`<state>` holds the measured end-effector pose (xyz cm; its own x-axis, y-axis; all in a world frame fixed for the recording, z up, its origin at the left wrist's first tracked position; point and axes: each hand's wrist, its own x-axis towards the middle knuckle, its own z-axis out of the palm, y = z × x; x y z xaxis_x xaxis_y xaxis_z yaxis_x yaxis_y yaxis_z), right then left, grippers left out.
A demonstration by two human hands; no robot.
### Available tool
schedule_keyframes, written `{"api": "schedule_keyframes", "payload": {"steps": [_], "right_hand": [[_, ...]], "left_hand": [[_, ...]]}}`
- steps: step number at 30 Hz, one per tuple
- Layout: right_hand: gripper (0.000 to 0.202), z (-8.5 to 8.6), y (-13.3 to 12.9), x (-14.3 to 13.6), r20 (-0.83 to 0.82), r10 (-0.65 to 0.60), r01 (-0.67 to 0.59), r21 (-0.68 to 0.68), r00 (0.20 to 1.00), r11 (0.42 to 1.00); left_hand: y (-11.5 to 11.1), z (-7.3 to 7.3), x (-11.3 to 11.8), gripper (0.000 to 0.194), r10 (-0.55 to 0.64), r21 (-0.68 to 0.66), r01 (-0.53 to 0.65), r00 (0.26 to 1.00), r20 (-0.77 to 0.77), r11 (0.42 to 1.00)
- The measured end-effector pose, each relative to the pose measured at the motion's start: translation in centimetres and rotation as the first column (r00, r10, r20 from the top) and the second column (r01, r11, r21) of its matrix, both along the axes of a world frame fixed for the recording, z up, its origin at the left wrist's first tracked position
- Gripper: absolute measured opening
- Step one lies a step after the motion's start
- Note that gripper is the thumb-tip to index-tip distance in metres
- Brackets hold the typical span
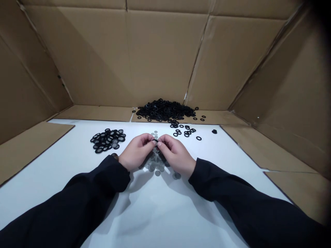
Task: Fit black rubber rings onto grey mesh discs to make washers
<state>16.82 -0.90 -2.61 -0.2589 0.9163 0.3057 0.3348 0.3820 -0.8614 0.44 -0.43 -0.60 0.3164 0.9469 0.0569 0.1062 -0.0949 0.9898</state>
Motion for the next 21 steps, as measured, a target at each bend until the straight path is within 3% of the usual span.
{"api": "schedule_keyframes", "payload": {"steps": [4,8,12,16,21], "right_hand": [[0.019,0.01,-0.13,-0.15,-0.035,0.013,-0.015,-0.053,0.999,0.998],[0.020,-0.24,0.02,-0.34,-0.181,0.023,-0.050,-0.148,0.983,0.988],[0.022,-0.18,0.20,-0.34,-0.230,0.010,-0.058,-0.202,0.973,0.978],[0.021,0.18,0.30,0.03,-0.052,0.008,-0.010,-0.056,0.999,0.998],[0.013,0.46,0.40,0.53,0.120,-0.148,0.121,0.205,0.982,0.971]], "left_hand": [[0.05,0.02,0.08,0.021,-0.001,0.021,0.001,1.000,0.008,1.000],[0.04,0.08,0.18,0.020,-0.006,0.035,0.006,1.000,0.005,0.999],[0.10,0.06,0.03,0.015,0.065,0.113,-0.055,0.994,-0.088,0.992],[0.25,-0.13,-0.20,0.016,0.103,0.181,-0.074,0.982,-0.160,0.981],[0.39,-0.49,-0.21,0.012,0.054,0.132,-0.043,0.995,-0.079,0.990]]}}
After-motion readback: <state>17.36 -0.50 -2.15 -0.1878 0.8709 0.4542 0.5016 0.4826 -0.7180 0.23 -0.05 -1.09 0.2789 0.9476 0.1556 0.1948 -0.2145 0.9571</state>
